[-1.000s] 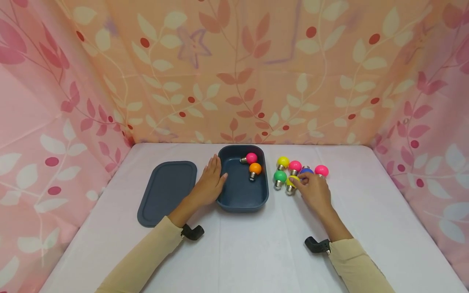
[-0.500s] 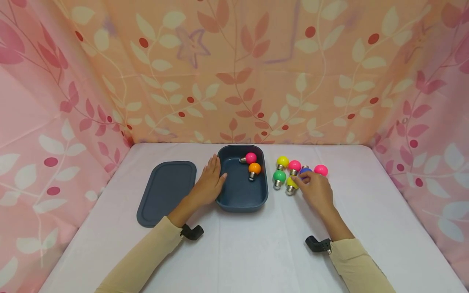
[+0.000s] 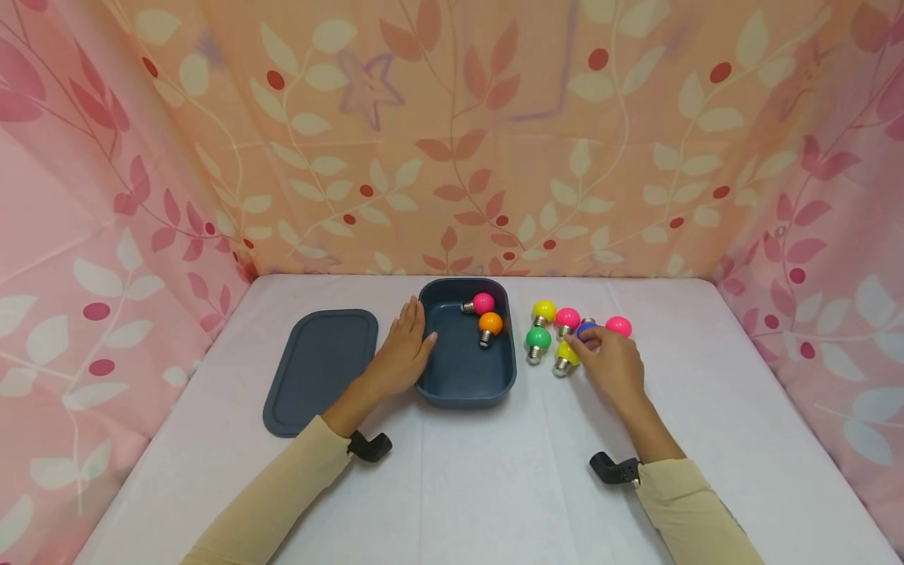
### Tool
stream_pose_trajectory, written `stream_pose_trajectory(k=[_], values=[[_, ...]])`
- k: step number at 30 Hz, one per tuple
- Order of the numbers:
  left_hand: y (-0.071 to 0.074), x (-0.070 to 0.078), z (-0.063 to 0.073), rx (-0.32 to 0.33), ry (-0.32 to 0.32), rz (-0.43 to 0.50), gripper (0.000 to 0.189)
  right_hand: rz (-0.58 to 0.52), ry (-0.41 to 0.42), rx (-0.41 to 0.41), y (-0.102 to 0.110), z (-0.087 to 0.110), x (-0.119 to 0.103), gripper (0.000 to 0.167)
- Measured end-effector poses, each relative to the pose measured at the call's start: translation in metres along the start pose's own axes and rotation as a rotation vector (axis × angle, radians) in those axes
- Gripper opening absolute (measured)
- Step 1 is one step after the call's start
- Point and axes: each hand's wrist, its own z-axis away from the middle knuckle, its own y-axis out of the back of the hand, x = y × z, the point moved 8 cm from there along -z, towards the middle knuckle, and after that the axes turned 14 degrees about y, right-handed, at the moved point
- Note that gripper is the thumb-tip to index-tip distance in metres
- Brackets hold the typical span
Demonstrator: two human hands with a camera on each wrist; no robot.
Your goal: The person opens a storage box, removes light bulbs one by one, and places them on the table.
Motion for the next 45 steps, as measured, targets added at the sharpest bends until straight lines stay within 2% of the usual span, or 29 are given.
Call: stream_pose_trajectory(k=[11,16,25,30,39,45], values=[[-0.002,-0.001,-0.001,-0.021,0.016,0.002,0.07,-0.01,-0.004,0.003,0.003,0.001,0.0,0.046],[-0.001,0.0,-0.001,-0.011,0.011,0.008,0.069,0.017,0.002,0.008,0.008,0.001,0.001,0.047],[0.002,0.004,-0.004,0.001,-0.009,0.002,0.07,0.048,0.02,0.073,0.026,-0.001,-0.003,0.043],[0.003,0.004,-0.006,-0.006,-0.001,-0.007,0.07,0.061,0.023,0.072,0.03,-0.003,-0.006,0.044],[-0.001,0.006,-0.006,-0.014,-0.022,0.014,0.07,0.063,0.12,0.09,0.031,0.004,-0.034,0.038],[-0.004,-0.001,-0.002,-0.013,0.014,0.021,0.069,0.017,0.212,0.031,0.019,0.004,-0.066,0.041]])
